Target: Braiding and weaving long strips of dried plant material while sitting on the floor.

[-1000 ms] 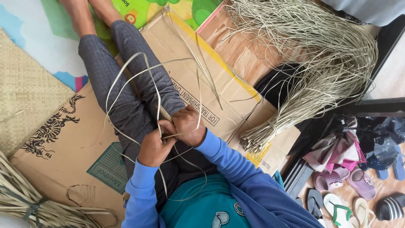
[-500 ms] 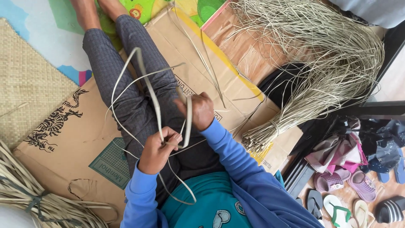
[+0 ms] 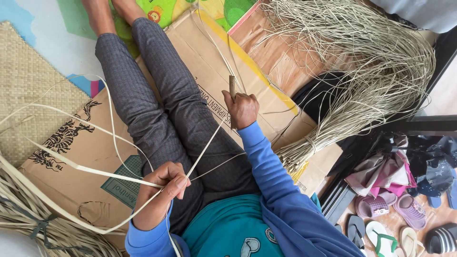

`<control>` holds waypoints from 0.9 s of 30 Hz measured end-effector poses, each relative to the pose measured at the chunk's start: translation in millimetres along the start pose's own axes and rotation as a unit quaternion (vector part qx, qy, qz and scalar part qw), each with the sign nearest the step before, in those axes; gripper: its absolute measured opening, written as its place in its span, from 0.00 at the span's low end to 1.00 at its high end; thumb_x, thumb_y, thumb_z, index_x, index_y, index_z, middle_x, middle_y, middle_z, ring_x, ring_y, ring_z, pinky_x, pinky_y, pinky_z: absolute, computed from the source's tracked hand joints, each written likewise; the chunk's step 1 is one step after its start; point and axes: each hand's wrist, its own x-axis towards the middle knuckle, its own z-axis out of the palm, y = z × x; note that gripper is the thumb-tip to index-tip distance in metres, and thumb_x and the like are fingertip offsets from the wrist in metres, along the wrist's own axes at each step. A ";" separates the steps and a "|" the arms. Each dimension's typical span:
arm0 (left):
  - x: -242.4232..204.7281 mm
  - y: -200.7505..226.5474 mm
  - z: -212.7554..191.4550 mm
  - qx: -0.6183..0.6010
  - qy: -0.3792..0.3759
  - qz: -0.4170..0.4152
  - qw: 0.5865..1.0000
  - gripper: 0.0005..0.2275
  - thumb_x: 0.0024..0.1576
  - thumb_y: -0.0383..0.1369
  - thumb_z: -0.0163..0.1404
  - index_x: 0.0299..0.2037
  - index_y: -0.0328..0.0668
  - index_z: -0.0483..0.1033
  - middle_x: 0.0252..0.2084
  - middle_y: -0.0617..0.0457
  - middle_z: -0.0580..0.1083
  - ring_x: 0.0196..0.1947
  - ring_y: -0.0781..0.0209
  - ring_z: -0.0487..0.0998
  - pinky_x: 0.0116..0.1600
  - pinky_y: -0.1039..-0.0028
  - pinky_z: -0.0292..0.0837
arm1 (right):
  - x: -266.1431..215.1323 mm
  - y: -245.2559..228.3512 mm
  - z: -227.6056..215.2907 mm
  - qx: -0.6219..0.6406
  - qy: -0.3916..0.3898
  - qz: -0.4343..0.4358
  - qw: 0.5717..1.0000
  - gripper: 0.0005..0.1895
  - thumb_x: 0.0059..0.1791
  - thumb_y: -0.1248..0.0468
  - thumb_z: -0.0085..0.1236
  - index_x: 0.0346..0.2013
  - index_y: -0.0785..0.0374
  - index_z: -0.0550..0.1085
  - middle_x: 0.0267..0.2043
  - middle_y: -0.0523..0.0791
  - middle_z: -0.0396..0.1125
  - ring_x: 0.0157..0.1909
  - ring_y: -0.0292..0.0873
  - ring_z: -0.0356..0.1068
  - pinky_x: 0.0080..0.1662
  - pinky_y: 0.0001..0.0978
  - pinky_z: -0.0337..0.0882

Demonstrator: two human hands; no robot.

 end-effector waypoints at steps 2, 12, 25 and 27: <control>-0.9 -2.3 -0.1 -0.016 -0.005 -0.005 1.000 0.05 0.59 0.24 0.47 0.31 0.40 0.70 0.28 0.53 0.67 0.27 0.68 0.66 0.45 0.75 0.68 | 2.0 0.1 -1.0 -0.011 0.003 0.003 1.000 0.30 0.53 0.51 0.59 0.10 0.61 0.71 0.13 0.41 0.64 0.15 0.44 0.59 0.37 0.32 0.66; -19.9 29.0 -17.7 -0.046 0.029 0.154 0.987 0.06 0.64 0.29 0.45 0.37 0.35 0.72 0.29 0.52 0.67 0.29 0.68 0.63 0.33 0.82 0.56 | -6.9 96.0 39.0 -0.078 -0.061 0.207 0.973 0.34 0.54 0.40 0.52 0.19 0.65 0.79 0.14 0.51 0.67 0.16 0.53 0.65 0.27 0.42 0.69; 52.9 -105.6 -48.4 0.270 0.188 0.070 0.942 0.11 0.66 0.22 0.43 0.58 0.26 0.70 0.45 0.37 0.67 0.28 0.49 0.81 0.33 0.65 0.83 | 1.8 12.6 -51.0 0.288 -0.068 0.188 0.937 0.34 0.59 0.46 0.48 0.10 0.53 0.75 0.10 0.43 0.66 0.19 0.45 0.69 0.36 0.33 0.73; 55.6 -93.7 -33.9 0.260 0.203 0.091 0.940 0.07 0.65 0.23 0.50 0.49 0.27 0.77 0.28 0.41 0.77 0.23 0.52 0.84 0.29 0.69 0.82 | -6.2 -4.8 -55.9 0.335 -0.085 0.158 0.925 0.33 0.59 0.47 0.47 0.11 0.53 0.77 0.11 0.44 0.66 0.18 0.43 0.68 0.35 0.31 0.73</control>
